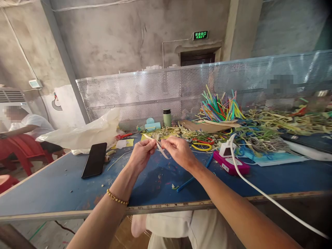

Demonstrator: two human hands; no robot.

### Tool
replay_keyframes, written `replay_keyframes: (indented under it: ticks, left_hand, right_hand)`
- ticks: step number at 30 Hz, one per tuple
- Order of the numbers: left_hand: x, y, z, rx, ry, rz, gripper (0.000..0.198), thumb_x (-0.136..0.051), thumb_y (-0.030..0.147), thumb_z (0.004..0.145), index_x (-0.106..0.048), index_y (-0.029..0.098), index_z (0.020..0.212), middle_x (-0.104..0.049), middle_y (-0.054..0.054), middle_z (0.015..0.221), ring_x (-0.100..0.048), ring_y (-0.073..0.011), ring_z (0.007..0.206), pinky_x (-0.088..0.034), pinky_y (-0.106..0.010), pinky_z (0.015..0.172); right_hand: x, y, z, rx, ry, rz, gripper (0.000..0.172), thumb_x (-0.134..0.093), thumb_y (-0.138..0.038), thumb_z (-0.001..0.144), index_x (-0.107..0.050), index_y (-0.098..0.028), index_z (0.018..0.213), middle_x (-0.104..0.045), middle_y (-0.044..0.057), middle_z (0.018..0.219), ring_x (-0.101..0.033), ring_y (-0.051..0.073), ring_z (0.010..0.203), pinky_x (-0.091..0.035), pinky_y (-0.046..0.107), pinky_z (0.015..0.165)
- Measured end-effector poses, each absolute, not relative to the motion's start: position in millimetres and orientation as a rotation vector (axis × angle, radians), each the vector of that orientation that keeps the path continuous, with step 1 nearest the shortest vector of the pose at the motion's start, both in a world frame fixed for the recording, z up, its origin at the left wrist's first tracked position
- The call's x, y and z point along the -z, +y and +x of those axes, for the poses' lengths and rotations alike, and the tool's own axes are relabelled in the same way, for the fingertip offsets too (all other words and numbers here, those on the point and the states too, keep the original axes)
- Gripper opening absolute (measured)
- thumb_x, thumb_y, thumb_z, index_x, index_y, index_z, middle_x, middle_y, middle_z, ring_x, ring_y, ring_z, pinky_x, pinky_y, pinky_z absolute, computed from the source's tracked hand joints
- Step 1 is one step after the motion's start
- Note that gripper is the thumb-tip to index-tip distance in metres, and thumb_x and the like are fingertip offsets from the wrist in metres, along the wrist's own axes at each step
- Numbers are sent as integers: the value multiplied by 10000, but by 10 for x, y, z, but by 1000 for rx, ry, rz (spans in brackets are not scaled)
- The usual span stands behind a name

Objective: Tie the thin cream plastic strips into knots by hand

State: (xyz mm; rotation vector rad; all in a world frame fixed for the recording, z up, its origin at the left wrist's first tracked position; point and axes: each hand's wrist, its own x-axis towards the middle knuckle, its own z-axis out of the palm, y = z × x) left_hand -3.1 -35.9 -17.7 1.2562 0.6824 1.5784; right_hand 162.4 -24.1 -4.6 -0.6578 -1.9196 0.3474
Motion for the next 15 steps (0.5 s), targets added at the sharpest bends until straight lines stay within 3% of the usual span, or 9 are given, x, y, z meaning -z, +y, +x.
replay_keyframes:
  ticks: [4,9,15]
  left_hand:
    - [181,-387,-18,-1485,722,1370,311,-790,370,711,-642,109,630,-522,3,594,-379,-62,523,-264,-238,527]
    - [182,-425,5,-1365,691,1394,279,-766,332,737,-636,109,630,-489,11,574,-378,-71,527,-255,-246,531]
    - [177,-423,-11,-1320,593,1355,213,-758,275,737,-651,108,658,-504,6,594,-406,-78,548,-278,-247,553]
  right_hand:
    - [29,-181,1646,-565,-1802,-721,384,-539,-444,889,-655,-149,673,-560,20,635,-505,144,634,-385,284,625]
    - [58,-169,1609,-996,-1637,-623,248,-698,-389,725,-649,-147,736,-584,-4,648,-487,114,582,-390,259,569]
    - [68,-205,1577,-1002,-1622,-568,238,-695,-383,729,-625,-155,733,-559,-15,647,-459,101,571,-369,245,540]
